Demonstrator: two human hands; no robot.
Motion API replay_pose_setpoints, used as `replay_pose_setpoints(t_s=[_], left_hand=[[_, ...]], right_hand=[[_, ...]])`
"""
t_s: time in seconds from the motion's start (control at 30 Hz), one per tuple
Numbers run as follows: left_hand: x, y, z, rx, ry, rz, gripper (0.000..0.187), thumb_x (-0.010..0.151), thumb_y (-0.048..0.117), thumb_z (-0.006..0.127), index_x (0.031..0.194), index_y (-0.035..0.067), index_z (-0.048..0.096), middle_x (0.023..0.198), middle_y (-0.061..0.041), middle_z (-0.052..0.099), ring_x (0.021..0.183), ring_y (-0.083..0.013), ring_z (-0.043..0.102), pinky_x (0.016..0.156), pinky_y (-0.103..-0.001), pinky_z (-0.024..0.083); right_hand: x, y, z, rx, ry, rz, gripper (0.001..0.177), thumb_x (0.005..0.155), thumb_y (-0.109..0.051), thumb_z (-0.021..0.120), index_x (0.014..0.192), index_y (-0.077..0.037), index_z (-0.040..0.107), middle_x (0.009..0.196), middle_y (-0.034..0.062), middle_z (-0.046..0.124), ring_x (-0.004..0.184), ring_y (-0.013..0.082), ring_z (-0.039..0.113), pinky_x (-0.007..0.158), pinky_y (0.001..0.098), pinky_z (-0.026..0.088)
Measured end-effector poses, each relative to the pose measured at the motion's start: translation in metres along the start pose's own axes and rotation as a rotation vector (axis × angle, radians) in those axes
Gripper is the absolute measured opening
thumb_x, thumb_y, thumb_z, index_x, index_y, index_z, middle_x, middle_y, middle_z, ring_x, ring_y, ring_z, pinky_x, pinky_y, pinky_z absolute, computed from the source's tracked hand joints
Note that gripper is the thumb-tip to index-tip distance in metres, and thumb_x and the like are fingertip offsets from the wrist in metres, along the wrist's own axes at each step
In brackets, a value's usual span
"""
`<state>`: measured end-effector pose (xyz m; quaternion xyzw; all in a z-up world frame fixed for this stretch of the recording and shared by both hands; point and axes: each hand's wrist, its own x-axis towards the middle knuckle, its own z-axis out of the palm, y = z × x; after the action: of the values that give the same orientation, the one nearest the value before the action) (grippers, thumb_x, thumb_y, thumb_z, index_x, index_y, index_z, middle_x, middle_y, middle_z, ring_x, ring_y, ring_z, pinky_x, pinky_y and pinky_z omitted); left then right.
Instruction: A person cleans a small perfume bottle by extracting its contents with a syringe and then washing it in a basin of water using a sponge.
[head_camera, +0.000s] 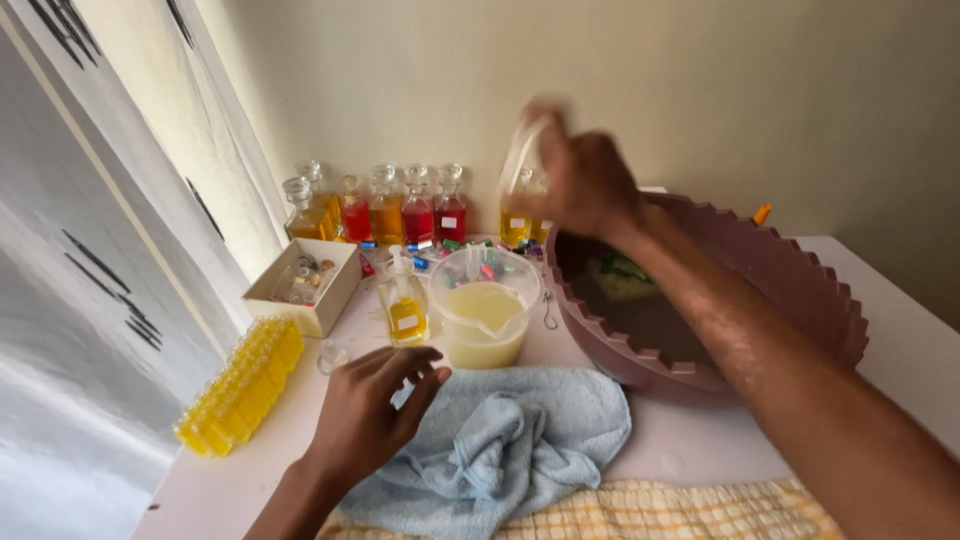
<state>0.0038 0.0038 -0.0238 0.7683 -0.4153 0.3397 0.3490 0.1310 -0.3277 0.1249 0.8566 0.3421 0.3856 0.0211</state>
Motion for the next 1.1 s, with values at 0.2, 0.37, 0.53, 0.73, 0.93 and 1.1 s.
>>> replay_pose_setpoints(t_s=[0.2,0.37,0.53,0.73,0.93,1.1], left_hand=[[-0.016,-0.004,0.012,0.023,-0.138,-0.144,0.026,0.111,0.036,0.076,0.128,0.016,0.078,0.094,0.001,0.091,0.068,-0.0227,0.082,0.06,-0.044,0.06],[-0.017,-0.006,0.016,0.021,-0.247,-0.251,0.042,0.11,0.041,0.075,0.147,0.022,0.073,0.099,0.001,0.093,0.079,-0.0268,0.086,0.07,-0.047,0.064],[-0.027,-0.006,0.022,0.01,-0.29,-0.229,0.04,0.11,0.043,0.074,0.144,0.021,0.073,0.095,0.001,0.091,0.079,-0.03,0.084,0.07,-0.049,0.061],[-0.023,-0.009,0.023,0.012,-0.299,-0.233,0.041,0.11,0.043,0.074,0.143,0.02,0.074,0.095,-0.003,0.092,0.079,-0.0315,0.086,0.068,-0.05,0.063],[-0.028,-0.01,0.03,-0.003,-0.306,-0.232,0.039,0.11,0.042,0.075,0.142,0.02,0.074,0.093,-0.002,0.092,0.079,-0.0327,0.085,0.07,-0.05,0.062],[-0.029,-0.011,0.031,0.022,-0.298,-0.207,0.037,0.11,0.041,0.074,0.14,0.02,0.073,0.091,-0.001,0.092,0.079,-0.0356,0.085,0.069,-0.052,0.06]], right_hand=[[-0.012,0.008,0.034,-0.055,-0.062,0.089,0.064,0.078,-0.063,0.095,0.105,-0.009,0.076,0.074,0.0153,0.079,0.062,0.0406,0.077,0.061,0.0535,0.059],[0.03,-0.003,-0.023,0.701,0.946,0.682,0.063,0.095,-0.031,0.09,0.126,-0.023,0.035,0.089,-0.0006,0.058,0.07,0.0145,0.055,0.059,0.0348,0.042],[-0.016,0.011,0.02,-0.065,0.226,0.063,0.092,0.085,-0.048,0.103,0.154,-0.006,0.06,0.083,0.0063,0.079,0.06,0.0331,0.075,0.056,0.0523,0.06],[0.003,-0.019,-0.017,0.51,0.586,0.409,0.07,0.088,-0.045,0.092,0.138,-0.017,0.053,0.081,0.0042,0.07,0.056,0.021,0.056,0.05,0.0405,0.045],[-0.002,0.026,0.006,0.362,0.581,0.604,0.067,0.089,-0.021,0.075,0.149,-0.011,0.046,0.081,0.0016,0.058,0.054,0.0188,0.055,0.045,0.0392,0.045],[-0.007,0.004,0.021,-0.228,0.259,-0.208,0.079,0.083,-0.039,0.102,0.141,-0.011,0.058,0.067,-0.0048,0.058,0.052,0.0151,0.052,0.043,0.0386,0.048]])
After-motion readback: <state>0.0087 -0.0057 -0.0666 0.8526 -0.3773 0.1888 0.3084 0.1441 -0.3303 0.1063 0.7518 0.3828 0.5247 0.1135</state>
